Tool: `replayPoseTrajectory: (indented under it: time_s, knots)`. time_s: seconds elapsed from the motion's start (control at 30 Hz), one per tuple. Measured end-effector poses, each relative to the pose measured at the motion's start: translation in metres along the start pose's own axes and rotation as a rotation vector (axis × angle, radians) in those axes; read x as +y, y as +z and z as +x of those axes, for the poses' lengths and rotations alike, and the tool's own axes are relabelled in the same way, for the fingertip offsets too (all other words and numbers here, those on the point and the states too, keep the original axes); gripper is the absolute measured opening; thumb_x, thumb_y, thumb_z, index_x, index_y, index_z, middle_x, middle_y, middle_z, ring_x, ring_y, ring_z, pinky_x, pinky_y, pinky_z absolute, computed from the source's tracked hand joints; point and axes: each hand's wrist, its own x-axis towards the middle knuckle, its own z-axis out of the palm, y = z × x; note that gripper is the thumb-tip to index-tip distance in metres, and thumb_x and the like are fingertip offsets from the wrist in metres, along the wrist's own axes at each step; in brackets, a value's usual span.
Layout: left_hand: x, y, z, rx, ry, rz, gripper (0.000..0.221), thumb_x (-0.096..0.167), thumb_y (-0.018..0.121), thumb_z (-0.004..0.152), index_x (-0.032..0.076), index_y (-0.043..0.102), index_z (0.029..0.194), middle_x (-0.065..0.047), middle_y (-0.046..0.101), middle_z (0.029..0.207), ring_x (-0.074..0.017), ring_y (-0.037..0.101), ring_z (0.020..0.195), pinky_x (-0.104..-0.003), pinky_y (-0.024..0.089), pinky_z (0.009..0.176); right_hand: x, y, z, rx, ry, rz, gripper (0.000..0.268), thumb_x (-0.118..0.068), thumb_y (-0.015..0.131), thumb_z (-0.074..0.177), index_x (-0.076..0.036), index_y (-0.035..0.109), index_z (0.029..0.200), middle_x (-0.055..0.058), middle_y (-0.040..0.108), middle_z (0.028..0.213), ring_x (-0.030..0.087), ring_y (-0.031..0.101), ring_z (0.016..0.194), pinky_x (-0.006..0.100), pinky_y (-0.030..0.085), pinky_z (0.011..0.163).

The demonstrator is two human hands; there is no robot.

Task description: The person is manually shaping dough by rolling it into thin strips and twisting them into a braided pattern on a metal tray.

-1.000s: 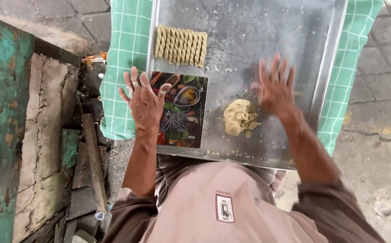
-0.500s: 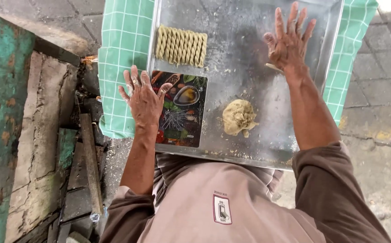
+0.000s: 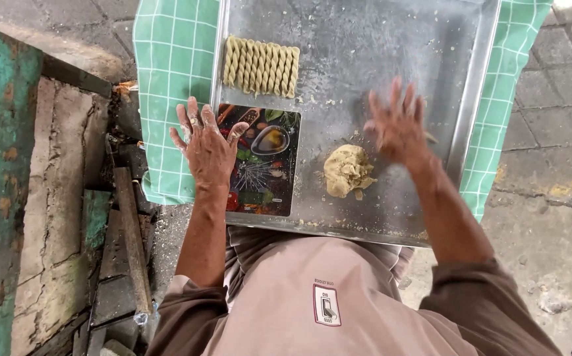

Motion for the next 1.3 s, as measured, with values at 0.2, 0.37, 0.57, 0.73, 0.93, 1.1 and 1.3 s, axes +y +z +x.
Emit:
replayPoseTrajectory:
  time_s: [0.2, 0.37, 0.57, 0.73, 0.93, 1.1, 1.3]
  knots:
    - [0.003, -0.001, 0.0, 0.075, 0.029, 0.055, 0.101, 0.083, 0.032, 0.095, -0.001, 0.051, 0.147, -0.022, 0.032, 0.162, -0.0415, 0.021, 0.152, -0.074, 0.027, 0.112, 0.046, -0.038, 0.08, 0.263, 0.025, 0.096, 0.111, -0.087, -0.007, 0.084, -0.019, -0.002, 0.172, 0.021, -0.02, 0.168, 0.042, -0.021, 0.156, 0.063, -0.019, 0.122]
    - [0.001, -0.001, -0.002, 0.016, 0.009, 0.042, 0.104, 0.084, 0.029, 0.094, -0.002, 0.047, 0.15, -0.022, 0.029, 0.164, -0.0406, 0.017, 0.153, -0.073, 0.023, 0.114, 0.056, -0.05, 0.104, 0.385, 0.018, 0.144, 0.132, -0.096, -0.017, 0.067, -0.02, 0.005, 0.172, 0.022, -0.012, 0.171, 0.037, -0.015, 0.158, 0.061, -0.018, 0.123]
    - [0.003, -0.003, 0.0, 0.025, 0.02, -0.024, 0.106, 0.083, 0.028, 0.093, -0.003, 0.046, 0.151, -0.023, 0.028, 0.164, -0.0421, 0.016, 0.153, -0.074, 0.021, 0.115, 0.024, -0.016, 0.047, 0.237, 0.031, 0.004, 0.085, -0.066, 0.007, 0.102, -0.013, 0.006, 0.168, 0.024, -0.01, 0.169, 0.048, -0.008, 0.156, 0.067, -0.005, 0.125]
    - [0.005, -0.004, -0.005, 0.129, 0.021, 0.036, 0.091, 0.08, 0.049, 0.095, 0.003, 0.054, 0.143, -0.021, 0.044, 0.157, -0.0397, 0.036, 0.148, -0.069, 0.035, 0.111, 0.033, 0.057, 0.011, 0.299, -0.071, 0.022, 0.089, -0.071, 0.01, 0.103, -0.011, 0.019, 0.168, 0.029, 0.005, 0.171, 0.051, 0.007, 0.155, 0.067, 0.008, 0.124]
    - [0.005, -0.011, -0.007, 0.115, 0.035, 0.006, 0.089, 0.078, 0.047, 0.098, 0.002, 0.051, 0.143, -0.022, 0.04, 0.158, -0.0404, 0.034, 0.149, -0.068, 0.034, 0.111, 0.061, 0.024, 0.07, 0.415, -0.103, -0.045, 0.079, -0.062, 0.024, 0.111, -0.013, 0.014, 0.172, 0.026, -0.001, 0.171, 0.053, -0.002, 0.154, 0.071, 0.008, 0.124]
    - [0.005, -0.004, -0.007, 0.142, 0.006, -0.003, 0.09, 0.079, 0.054, 0.093, 0.003, 0.054, 0.142, -0.021, 0.044, 0.156, -0.0404, 0.036, 0.148, -0.068, 0.034, 0.112, 0.101, 0.009, 0.131, 0.465, -0.075, 0.011, 0.084, -0.067, 0.019, 0.11, -0.013, 0.015, 0.175, 0.021, -0.006, 0.171, 0.048, -0.007, 0.154, 0.072, 0.002, 0.123]
    - [0.006, -0.011, -0.005, 0.076, 0.004, -0.017, 0.091, 0.079, 0.051, 0.096, 0.002, 0.052, 0.144, -0.022, 0.042, 0.158, -0.0411, 0.034, 0.149, -0.07, 0.034, 0.112, 0.07, 0.026, 0.064, 0.659, -0.112, -0.06, 0.067, -0.039, 0.035, 0.113, 0.001, 0.037, 0.167, 0.04, 0.026, 0.165, 0.058, 0.01, 0.148, 0.078, 0.007, 0.111]
